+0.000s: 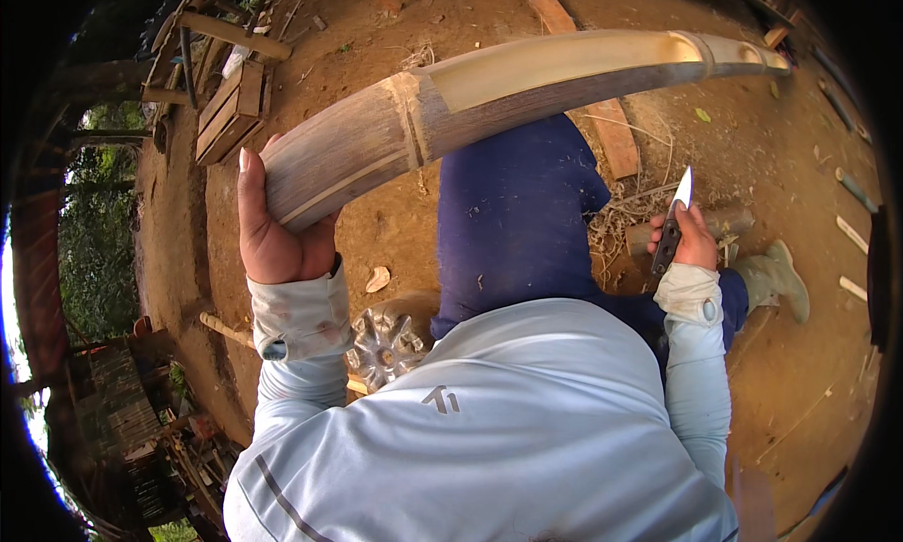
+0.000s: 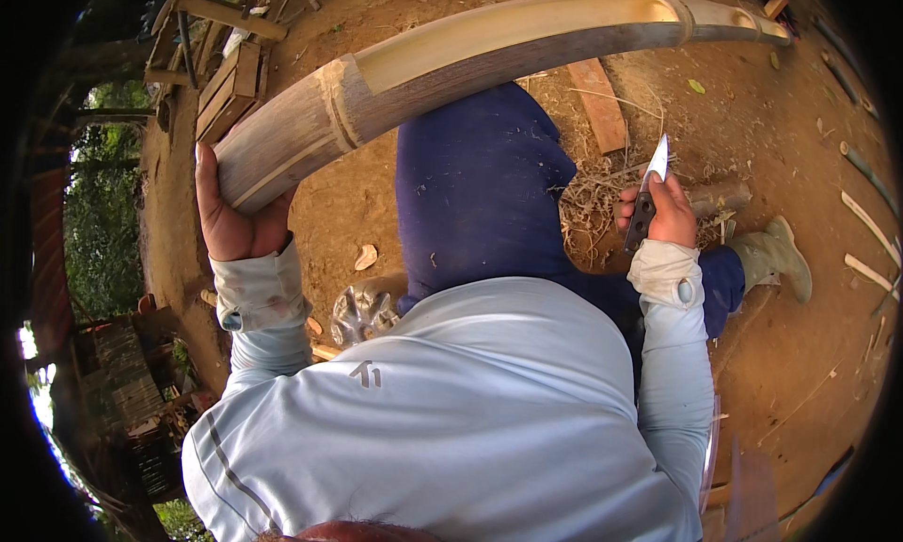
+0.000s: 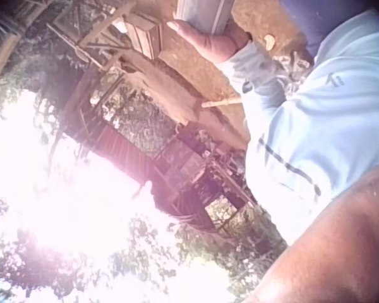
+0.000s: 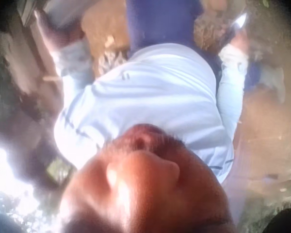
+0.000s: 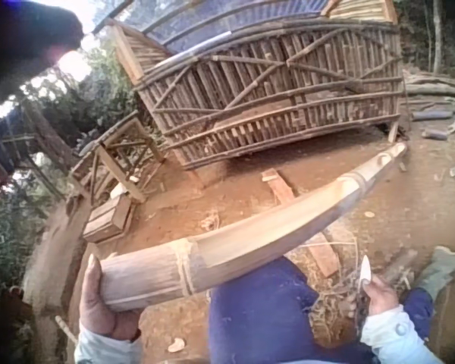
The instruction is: The person carves a long bamboo tube using a knife, repeatedly scraping and smoothing the interior surface. The person rotates the bamboo and adjusts grip to access different sections while seated on the ground.
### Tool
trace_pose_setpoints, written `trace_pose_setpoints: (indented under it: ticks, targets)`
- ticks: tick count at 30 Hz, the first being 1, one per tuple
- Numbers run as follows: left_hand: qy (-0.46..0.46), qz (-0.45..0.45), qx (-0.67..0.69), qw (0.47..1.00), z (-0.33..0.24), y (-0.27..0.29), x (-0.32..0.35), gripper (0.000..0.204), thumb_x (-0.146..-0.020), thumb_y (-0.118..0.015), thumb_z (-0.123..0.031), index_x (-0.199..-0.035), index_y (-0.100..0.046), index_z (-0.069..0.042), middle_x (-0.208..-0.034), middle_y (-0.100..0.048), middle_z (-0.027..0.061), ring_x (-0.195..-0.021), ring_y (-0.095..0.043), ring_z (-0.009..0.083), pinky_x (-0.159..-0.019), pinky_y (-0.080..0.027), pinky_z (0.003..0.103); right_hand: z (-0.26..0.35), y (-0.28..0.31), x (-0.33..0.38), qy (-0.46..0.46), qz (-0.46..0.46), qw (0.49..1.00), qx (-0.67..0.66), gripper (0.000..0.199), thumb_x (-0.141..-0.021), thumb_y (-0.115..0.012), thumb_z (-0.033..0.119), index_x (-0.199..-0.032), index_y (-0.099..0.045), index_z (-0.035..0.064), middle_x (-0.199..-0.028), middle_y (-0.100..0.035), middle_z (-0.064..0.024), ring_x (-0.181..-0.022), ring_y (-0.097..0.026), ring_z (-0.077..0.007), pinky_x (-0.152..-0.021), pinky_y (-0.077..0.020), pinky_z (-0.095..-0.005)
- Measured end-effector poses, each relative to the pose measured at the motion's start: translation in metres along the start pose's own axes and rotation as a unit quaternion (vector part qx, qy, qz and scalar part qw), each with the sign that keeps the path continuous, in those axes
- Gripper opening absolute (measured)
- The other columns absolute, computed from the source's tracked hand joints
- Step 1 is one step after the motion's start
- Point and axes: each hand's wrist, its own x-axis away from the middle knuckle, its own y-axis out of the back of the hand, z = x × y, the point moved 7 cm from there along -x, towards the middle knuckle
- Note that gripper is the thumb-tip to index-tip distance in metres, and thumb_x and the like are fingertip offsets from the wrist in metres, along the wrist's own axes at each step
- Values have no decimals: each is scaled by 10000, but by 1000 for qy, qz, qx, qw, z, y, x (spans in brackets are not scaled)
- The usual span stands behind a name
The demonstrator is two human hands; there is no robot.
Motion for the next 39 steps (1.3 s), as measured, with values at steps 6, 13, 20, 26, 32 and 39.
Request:
trace_pose_setpoints:
  ticks: [6, 13, 20, 26, 32, 39]
  targets:
    - [4, -9, 22, 1000, 1, 4, -1, 438, -991, -583, -413, -1184, -568, -21, -1128, -652, 150, -1064, -651, 317, -914, -548, 500, 5, -6, 5, -6, 4, 1000, -9, 228, -1033, -521, 278, -1114, -553, 67, -795, -637, -95, -604, -598, -162, -531, -519, -311]
    - [-1, -14, 17, 1000, 1, 3, 0, 458, -992, -581, -420, -1205, -557, -14, -1145, -643, 152, -1071, -646, 314, -919, -545, 494, 8, -8, 6, -6, 1, 1000, -4, 233, -1027, -527, 277, -1116, -555, 62, -791, -632, -93, -610, -589, -159, -532, -507, -308]
    - [-8, -11, 6, 1000, -1, 3, 1, 468, -995, -574, -425, -1215, -546, -13, -1149, -638, 148, -1066, -646, 311, -922, -545, 492, 3, -6, 4, -4, 5, 1000, 3, 239, -1026, -530, 273, -1123, -561, 57, -789, -632, -91, -601, -591, -162, -529, -511, -312]
    - [-33, -1, -6, 999, -2, 2, 1, 471, -990, -563, -372, -1268, -513, 5, -1182, -622, 166, -1133, -608, 316, -981, -492, 498, 3, -7, 4, -13, 12, 1000, -16, 221, -1024, -536, 264, -1113, -561, 64, -784, -636, -96, -600, -599, -163, -523, -514, -312]
    - [-197, 43, -81, 976, 4, 2, 19, 646, -889, -551, -317, -1382, -406, 75, -1315, -542, 248, -1235, -531, 378, -1073, -397, 511, 9, -14, 9, 8, 4, 999, 49, 211, -1029, -520, 276, -1067, -564, 73, -782, -644, -84, -611, -617, -160, -544, -540, -310]
    - [-292, 90, -162, 938, 9, 7, 29, 796, -856, -611, -439, -1418, -353, 62, -1407, -467, 285, -1322, -453, 457, -1091, -375, 586, 24, -44, 20, 19, 40, 991, 122, 206, -1057, -454, 235, -963, -509, 60, -742, -617, -73, -591, -583, -142, -519, -488, -283]
